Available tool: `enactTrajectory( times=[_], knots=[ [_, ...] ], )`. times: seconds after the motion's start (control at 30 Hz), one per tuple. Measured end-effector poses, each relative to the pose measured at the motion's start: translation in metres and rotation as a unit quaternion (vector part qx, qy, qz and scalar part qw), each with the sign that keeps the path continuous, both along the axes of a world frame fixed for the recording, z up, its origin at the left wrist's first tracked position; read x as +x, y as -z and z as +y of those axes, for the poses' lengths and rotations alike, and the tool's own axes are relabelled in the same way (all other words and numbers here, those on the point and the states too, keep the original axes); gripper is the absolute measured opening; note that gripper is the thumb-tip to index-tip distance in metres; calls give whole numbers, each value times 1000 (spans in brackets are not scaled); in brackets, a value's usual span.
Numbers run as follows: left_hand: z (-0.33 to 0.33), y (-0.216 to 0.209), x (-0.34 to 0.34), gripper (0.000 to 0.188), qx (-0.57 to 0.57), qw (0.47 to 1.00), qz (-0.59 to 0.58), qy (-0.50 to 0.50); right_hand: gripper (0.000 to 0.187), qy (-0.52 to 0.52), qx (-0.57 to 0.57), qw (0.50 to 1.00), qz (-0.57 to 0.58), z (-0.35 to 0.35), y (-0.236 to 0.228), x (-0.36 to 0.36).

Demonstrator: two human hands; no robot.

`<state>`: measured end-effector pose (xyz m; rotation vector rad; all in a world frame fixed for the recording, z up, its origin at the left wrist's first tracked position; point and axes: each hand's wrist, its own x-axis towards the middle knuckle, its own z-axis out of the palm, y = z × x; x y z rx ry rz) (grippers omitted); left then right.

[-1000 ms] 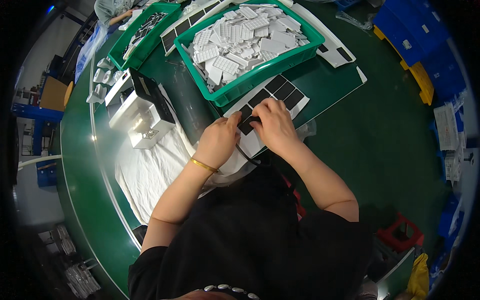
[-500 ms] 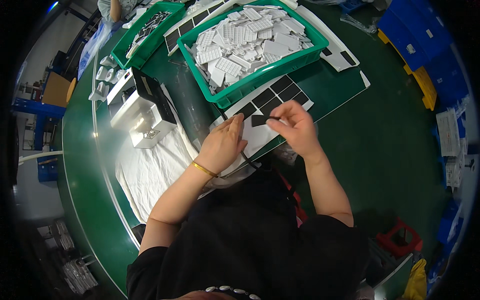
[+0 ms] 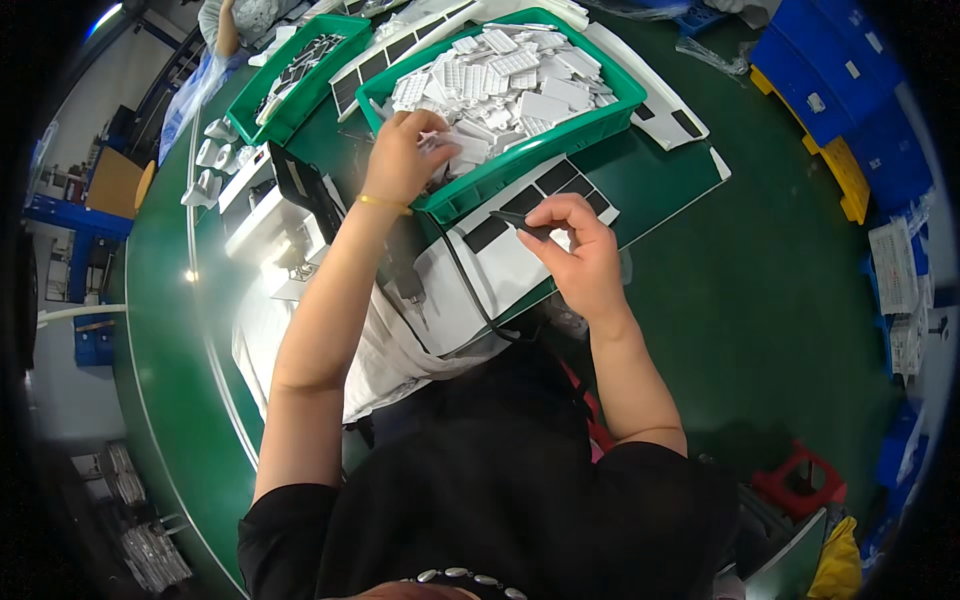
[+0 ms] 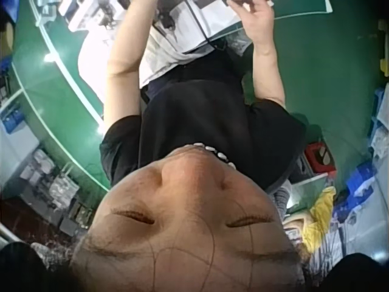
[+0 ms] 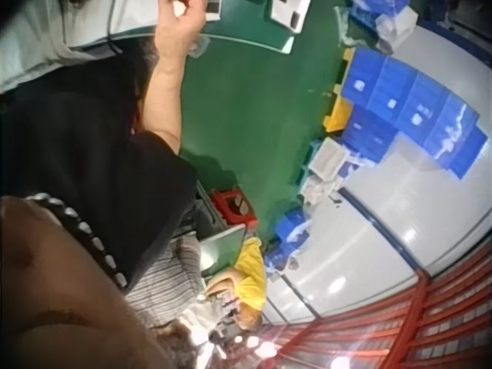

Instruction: Assembling miniature toy toilets by driving screws and applying adhesive pads.

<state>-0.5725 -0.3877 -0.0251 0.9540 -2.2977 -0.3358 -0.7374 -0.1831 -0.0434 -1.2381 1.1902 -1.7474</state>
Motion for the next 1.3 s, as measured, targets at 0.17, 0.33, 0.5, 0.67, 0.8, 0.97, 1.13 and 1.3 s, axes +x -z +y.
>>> enactTrajectory(
  times=[0.17,0.33,0.5,0.67,0.8,0.97,1.13,1.3],
  knots=[
    [31,-16,16,19,227,955,186,-30,27,5,-32,998,-62,-9,3,9],
    [106,-27,44,16,422,854,294,73,57,-39,-7,987,-155,-12,-15,37],
    [151,-16,66,34,424,824,363,97,58,-80,53,975,-203,-8,-15,59],
    [169,-7,81,45,445,792,405,101,50,-108,112,958,-243,0,-18,69],
    [174,-1,88,43,438,784,431,85,24,-28,-19,984,-175,-6,-23,68],
    [179,-2,90,45,447,775,441,68,33,-45,3,999,-2,11,-29,69],
    [183,-6,92,44,470,767,431,66,43,-43,96,994,-12,15,-34,79],
    [185,-8,86,47,457,771,442,42,40,-17,62,998,-25,16,-27,85]
  ],
)
